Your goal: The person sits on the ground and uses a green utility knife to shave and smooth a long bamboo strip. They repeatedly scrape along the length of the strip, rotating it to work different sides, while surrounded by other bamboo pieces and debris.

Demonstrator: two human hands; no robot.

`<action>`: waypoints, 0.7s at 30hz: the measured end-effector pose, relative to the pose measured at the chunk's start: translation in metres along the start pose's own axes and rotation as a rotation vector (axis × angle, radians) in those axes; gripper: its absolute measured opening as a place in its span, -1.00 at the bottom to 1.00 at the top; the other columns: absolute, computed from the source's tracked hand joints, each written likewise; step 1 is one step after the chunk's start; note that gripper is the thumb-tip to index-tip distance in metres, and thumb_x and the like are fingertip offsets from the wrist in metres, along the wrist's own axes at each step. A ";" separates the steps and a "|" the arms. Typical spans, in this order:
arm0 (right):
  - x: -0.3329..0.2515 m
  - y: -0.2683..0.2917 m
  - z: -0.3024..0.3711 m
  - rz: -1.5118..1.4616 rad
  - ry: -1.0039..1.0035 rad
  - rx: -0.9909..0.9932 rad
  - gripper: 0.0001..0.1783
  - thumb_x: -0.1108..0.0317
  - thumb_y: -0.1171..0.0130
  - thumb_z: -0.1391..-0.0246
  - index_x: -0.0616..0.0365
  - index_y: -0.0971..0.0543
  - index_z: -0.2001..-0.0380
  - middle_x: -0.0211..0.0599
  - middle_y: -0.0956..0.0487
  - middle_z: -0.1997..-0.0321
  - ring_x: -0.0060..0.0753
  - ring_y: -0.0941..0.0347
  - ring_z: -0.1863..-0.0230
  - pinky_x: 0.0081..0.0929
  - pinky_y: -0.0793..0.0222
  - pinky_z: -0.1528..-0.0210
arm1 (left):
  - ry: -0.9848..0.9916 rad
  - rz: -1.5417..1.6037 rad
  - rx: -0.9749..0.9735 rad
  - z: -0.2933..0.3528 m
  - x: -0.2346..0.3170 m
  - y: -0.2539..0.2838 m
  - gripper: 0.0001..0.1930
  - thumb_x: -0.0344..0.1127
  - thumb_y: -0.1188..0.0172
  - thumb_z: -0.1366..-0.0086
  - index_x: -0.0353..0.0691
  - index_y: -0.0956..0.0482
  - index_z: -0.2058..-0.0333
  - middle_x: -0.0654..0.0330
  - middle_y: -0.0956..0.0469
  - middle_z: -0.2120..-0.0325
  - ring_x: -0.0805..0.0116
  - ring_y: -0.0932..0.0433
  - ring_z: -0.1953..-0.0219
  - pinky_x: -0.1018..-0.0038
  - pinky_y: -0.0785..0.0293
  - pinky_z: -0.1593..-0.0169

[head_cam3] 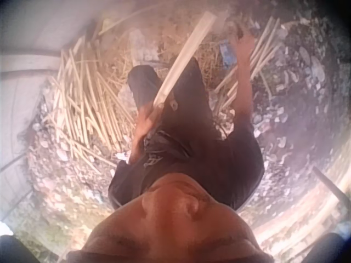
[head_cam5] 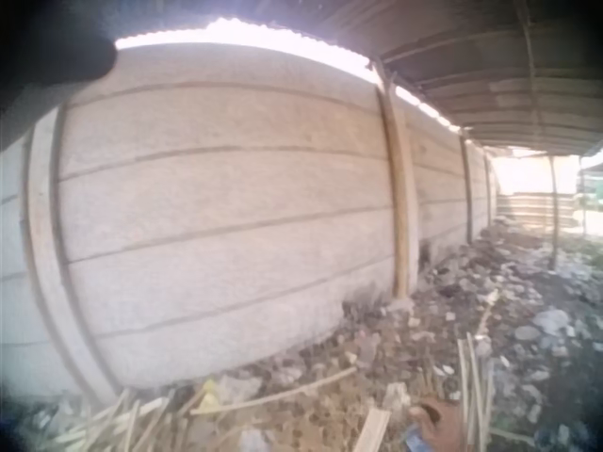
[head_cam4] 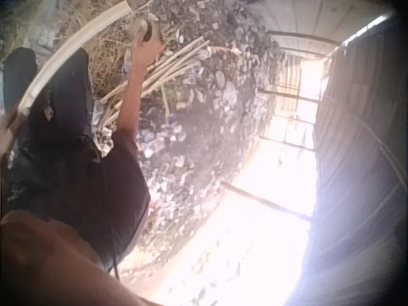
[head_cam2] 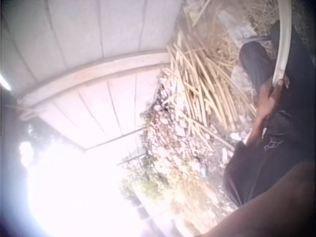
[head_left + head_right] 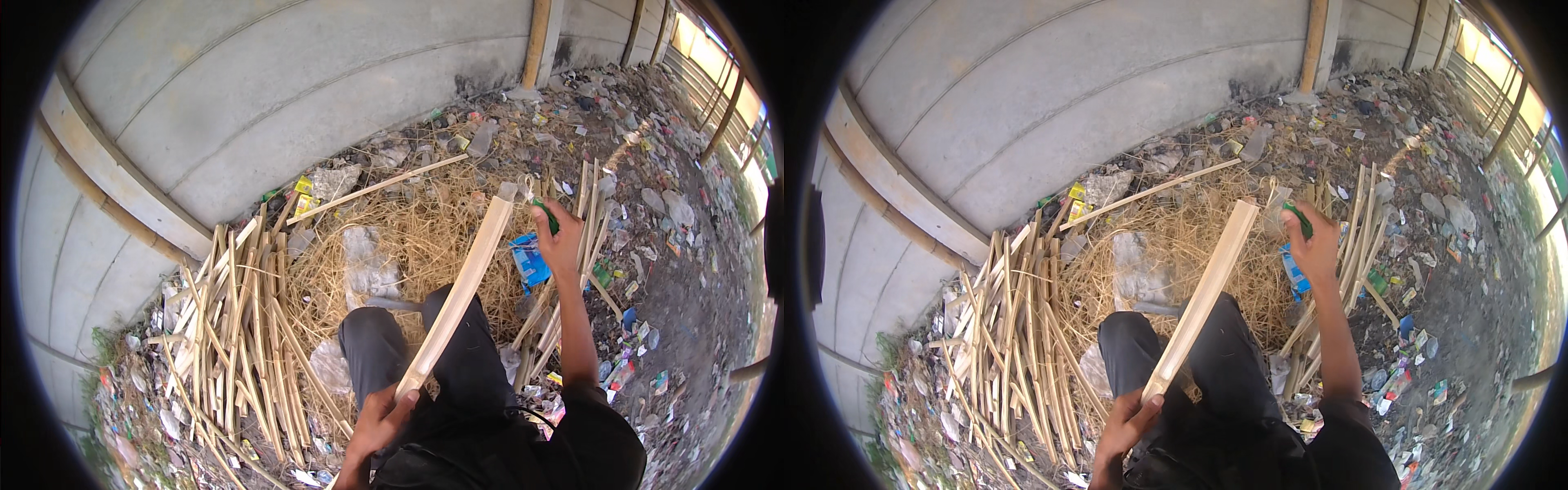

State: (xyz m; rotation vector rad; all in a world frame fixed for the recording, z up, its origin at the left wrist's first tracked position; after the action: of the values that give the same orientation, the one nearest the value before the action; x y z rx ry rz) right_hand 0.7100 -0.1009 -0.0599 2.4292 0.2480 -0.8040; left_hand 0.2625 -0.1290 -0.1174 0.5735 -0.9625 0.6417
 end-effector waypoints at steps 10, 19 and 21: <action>0.049 -0.015 0.014 0.423 -0.249 -0.582 -0.60 -0.04 -0.25 -0.45 0.05 -0.79 0.02 -0.11 -0.73 0.41 0.01 -0.68 0.37 -0.01 -0.53 0.21 | -0.030 -0.131 0.251 -0.022 -0.002 0.031 -0.56 -0.02 -0.23 -0.59 -0.33 -0.66 0.30 0.22 -0.56 0.66 0.38 -0.54 0.57 0.36 -0.41 0.42; 0.050 -0.032 0.038 -0.122 -0.448 -0.917 -0.52 -0.01 -0.16 -0.54 0.21 -0.69 -0.13 -0.07 -0.74 0.21 -0.19 -0.72 0.20 -0.11 -0.55 0.12 | -0.254 -0.157 0.280 -0.040 0.043 0.021 -0.72 -0.18 -0.21 -0.60 -0.34 -0.61 0.14 0.12 -0.55 0.65 0.24 -0.53 0.60 0.26 -0.41 0.41; 0.073 -0.042 0.046 -0.066 -0.500 -1.035 -0.54 0.02 -0.14 -0.55 0.22 -0.68 -0.12 -0.10 -0.70 0.35 -0.26 -0.68 0.32 -0.18 -0.54 0.17 | -0.235 -0.157 0.251 -0.042 0.047 0.018 -0.73 -0.19 -0.22 -0.59 -0.34 -0.61 0.14 0.10 -0.54 0.64 0.22 -0.53 0.59 0.24 -0.40 0.41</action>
State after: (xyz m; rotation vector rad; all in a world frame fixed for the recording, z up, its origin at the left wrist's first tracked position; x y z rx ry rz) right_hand 0.7319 -0.0924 -0.1534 1.2262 0.4165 -0.9599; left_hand 0.2926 -0.0765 -0.0924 0.9542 -1.0505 0.5651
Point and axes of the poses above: each hand's wrist, its own z-axis away from the middle knuckle, its own y-axis out of the back of the hand, x = y × z, the point moved 6 cm from there along -z, towards the middle knuckle
